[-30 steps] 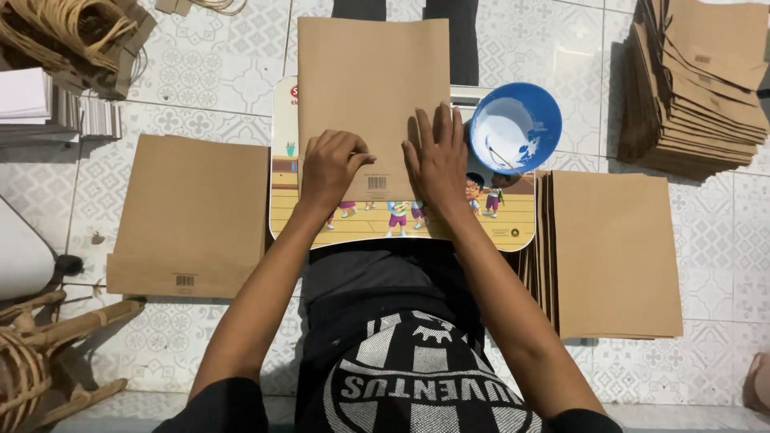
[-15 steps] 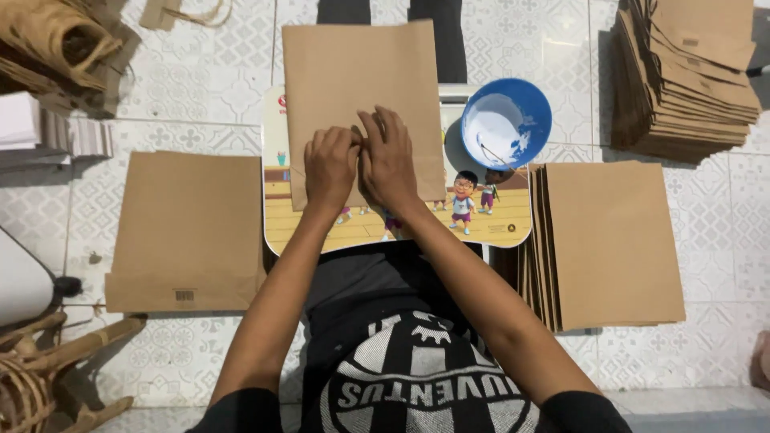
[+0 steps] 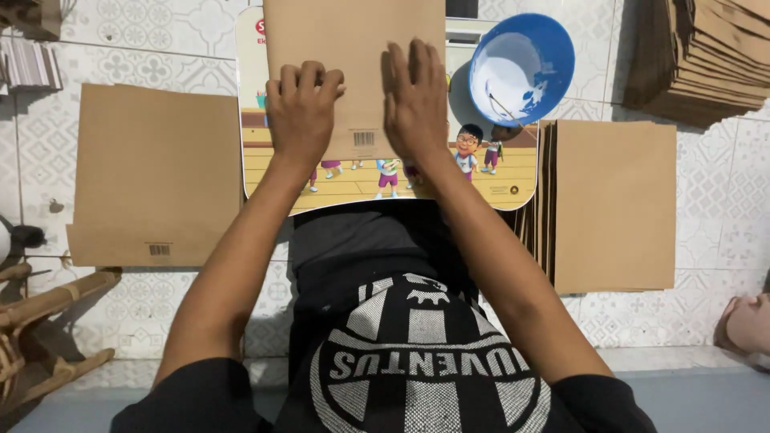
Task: Applying glue to the bottom flaps of brown paper bags and folding them to complete the assembly.
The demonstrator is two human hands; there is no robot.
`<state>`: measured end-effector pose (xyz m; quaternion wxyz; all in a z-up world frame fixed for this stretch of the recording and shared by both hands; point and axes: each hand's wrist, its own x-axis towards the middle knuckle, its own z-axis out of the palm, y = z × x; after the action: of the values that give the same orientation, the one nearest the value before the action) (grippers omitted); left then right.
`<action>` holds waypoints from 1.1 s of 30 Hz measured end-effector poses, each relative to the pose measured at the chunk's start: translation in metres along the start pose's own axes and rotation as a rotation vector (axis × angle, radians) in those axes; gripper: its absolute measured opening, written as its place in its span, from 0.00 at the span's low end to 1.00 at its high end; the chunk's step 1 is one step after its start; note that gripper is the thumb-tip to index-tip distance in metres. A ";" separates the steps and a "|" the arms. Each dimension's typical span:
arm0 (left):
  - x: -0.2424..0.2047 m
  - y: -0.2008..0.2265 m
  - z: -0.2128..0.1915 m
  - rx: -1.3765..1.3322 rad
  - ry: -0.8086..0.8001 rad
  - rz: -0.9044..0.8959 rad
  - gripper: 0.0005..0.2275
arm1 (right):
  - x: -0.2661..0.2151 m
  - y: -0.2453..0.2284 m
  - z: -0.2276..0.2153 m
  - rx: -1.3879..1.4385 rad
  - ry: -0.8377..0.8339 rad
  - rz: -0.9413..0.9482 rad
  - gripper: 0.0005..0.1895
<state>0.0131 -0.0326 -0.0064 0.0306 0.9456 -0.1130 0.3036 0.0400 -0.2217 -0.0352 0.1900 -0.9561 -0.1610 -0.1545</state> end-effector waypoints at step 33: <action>0.013 0.022 0.016 -0.691 -0.044 -0.329 0.04 | 0.030 -0.047 0.031 0.064 0.148 -0.025 0.32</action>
<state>0.0276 -0.0581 -0.0117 0.3933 0.8913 -0.0562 0.2185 0.0575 -0.1599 -0.0373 0.2300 -0.9334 -0.1634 -0.2219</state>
